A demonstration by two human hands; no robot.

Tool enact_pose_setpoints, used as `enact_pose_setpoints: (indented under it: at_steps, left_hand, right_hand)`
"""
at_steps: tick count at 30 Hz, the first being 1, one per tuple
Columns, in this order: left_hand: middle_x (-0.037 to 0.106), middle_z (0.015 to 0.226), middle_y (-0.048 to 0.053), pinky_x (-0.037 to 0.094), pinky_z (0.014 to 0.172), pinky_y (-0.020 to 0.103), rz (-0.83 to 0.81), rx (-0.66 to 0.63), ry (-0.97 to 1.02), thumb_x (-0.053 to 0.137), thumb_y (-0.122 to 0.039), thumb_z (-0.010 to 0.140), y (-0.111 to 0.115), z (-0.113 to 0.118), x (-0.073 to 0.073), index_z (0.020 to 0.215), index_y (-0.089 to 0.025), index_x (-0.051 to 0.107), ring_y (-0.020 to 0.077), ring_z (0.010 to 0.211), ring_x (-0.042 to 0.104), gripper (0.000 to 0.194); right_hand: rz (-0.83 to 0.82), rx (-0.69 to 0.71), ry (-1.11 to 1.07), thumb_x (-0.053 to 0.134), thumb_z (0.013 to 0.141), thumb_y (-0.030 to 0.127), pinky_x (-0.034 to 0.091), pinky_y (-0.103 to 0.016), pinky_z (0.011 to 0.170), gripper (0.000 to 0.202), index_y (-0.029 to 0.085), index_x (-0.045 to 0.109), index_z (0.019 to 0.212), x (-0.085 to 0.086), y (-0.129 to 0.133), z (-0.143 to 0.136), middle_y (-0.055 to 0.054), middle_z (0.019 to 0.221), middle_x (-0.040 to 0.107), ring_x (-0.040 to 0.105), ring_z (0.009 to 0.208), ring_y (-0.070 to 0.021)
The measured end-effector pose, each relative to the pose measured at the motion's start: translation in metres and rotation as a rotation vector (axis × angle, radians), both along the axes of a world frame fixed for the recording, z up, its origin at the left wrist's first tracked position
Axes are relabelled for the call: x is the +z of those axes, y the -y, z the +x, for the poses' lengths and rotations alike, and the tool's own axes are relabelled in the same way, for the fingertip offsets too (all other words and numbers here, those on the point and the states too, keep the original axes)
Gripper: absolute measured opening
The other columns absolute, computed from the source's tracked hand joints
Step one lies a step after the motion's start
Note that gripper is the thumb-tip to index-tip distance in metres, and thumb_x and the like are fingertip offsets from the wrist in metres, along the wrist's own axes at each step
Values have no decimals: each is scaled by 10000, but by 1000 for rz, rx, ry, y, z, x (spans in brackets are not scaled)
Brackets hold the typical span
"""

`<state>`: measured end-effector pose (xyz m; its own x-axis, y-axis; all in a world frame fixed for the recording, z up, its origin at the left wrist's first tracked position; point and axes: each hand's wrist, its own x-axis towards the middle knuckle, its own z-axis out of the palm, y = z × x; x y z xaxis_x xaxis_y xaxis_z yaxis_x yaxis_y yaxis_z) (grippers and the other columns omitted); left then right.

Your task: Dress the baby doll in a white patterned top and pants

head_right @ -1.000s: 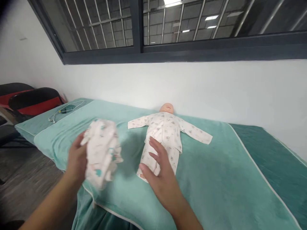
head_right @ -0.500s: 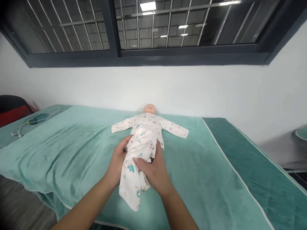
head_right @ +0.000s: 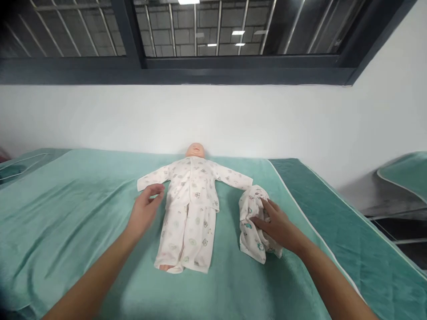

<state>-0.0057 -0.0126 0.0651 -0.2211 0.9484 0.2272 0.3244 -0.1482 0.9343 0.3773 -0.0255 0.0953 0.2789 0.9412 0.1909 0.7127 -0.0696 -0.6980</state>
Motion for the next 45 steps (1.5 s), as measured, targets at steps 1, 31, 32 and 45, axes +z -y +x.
enact_pose_setpoints:
  at_steps: [1, 31, 32, 45]
  left_hand:
    - [669, 1206, 80, 484, 938, 383, 29, -10, -50, 541, -336, 896, -12, 2, 0, 1118, -214, 632, 230, 1147, 606, 269]
    - [630, 1281, 17, 411, 1105, 392, 136, -172, -195, 472, -262, 960, -163, 53, -4, 1124, -312, 729, 212, 1244, 545, 309]
    - [628, 1285, 18, 407, 1109, 396, 136, -172, -203, 462, -267, 966, -163, 53, -3, 1129, -313, 729, 213, 1247, 543, 316]
    - [596, 1363, -2, 420, 1099, 420, 154, -226, -285, 395, -225, 985, -160, 51, -4, 1124, -347, 732, 216, 1291, 509, 385]
  right_hand:
    - [-80, 60, 53, 880, 460, 561, 584, -474, 765, 830, 187, 696, 1177, -3, -3, 6, -173, 1351, 625, 633, 1114, -433]
    - [274, 527, -184, 560, 954, 281, 360, -467, 1170, 262, 303, 639, 1204, -35, -160, -172, -18, 1406, 577, 467, 1358, -225]
    - [269, 513, -197, 562, 951, 284, 363, -469, 1167, 250, 301, 647, 1186, -35, -160, -173, -19, 1401, 581, 472, 1354, -229]
    - [194, 443, -286, 555, 936, 313, 407, -437, 1103, 380, 295, 534, 1315, -34, -158, -173, -29, 1372, 592, 521, 1292, -234]
